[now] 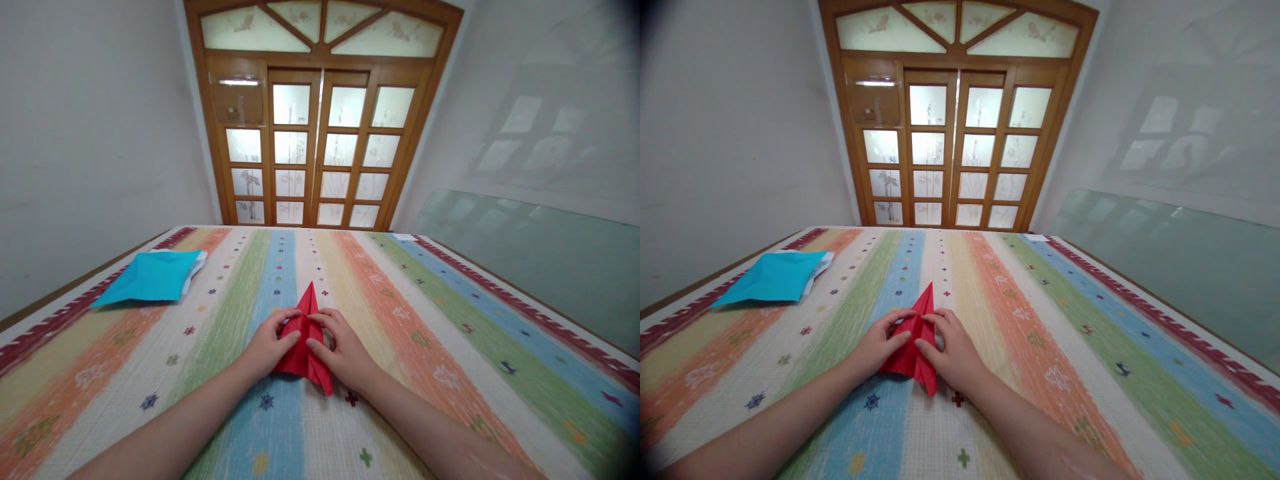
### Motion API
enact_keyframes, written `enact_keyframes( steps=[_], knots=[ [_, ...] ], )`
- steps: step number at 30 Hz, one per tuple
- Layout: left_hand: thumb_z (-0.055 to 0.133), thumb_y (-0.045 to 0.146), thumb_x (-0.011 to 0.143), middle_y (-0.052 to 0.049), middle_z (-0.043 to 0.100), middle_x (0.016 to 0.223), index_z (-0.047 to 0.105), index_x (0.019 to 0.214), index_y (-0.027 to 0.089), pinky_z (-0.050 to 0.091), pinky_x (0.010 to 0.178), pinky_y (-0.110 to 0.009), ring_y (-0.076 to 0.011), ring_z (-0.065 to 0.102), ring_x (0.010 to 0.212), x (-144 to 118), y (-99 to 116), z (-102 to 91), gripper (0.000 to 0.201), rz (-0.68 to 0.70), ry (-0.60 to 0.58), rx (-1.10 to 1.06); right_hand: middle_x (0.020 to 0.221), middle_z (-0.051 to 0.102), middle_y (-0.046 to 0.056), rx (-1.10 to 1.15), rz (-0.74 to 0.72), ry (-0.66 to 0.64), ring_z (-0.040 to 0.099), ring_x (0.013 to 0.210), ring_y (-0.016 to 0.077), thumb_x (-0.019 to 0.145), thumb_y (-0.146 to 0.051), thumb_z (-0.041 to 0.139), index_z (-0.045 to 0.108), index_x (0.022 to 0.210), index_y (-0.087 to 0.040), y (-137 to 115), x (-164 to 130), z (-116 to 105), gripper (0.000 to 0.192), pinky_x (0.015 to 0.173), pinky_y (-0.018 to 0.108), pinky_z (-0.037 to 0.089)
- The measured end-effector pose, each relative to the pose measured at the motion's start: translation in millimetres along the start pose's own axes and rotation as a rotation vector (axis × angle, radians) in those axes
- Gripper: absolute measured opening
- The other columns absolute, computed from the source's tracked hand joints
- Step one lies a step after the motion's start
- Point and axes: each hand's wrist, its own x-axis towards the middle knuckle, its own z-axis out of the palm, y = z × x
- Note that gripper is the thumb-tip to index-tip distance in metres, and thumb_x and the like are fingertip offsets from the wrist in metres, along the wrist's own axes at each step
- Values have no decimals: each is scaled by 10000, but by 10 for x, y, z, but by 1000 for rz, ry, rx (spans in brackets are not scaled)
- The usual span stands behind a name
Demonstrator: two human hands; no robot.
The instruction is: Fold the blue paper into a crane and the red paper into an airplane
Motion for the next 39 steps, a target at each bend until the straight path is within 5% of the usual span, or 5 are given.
enact_keyframes(
  steps=[7, 15, 27, 33, 39],
  knots=[
    [683, 91, 689, -128, 489, 1426, 563, 1319, 231, 320, 1133, -491, -307, 444, 1335, -24, -29, 2, 656, 52, -48, 30, 1417, 458, 124, -125, -21, -8, 407, 1338, 266, 840, -367, 682, 529, 1297, -245, 60, -26, 2, 497, 1110, 468, 344],
    [543, 134, 811, -113, 604, 1315, 571, 1303, 206, 395, 1081, -457, -263, 575, 1196, -34, 25, 31, 498, -30, 56, -82, 1607, 168, 104, -209, -29, -39, 244, 1454, 280, 893, -400, 604, 501, 1391, -287, 62, -43, -2, 520, 1157, 498, 273],
    [511, 334, 911, -105, 649, 1249, 623, 1166, 185, 424, 1033, -410, -250, 603, 1142, 31, -20, -9, 316, -90, 146, -224, 1531, 349, 139, -203, 12, -68, 260, 1452, 242, 871, -316, 612, 620, 1021, -204, -39, -26, -32, 187, 1143, 446, 300],
    [565, 330, 854, -96, 693, 1157, 636, 1132, 186, 464, 982, -392, -253, 637, 1092, 46, -19, -11, 321, -152, 182, -365, 1539, 323, 172, -153, 25, -33, 231, 1465, 265, 779, -296, 694, 544, 976, -199, -16, -37, -18, 266, 1140, 460, 306],
    [559, 208, 750, -88, 712, 1085, 579, 1187, 190, 541, 816, -366, -226, 696, 904, 31, 22, 16, 439, -235, 141, -499, 1571, 260, 130, -113, -60, 7, 189, 1479, 238, 749, -95, 571, 511, 1176, -214, 35, -39, 21, 448, 1174, 484, 252]
  ],
)
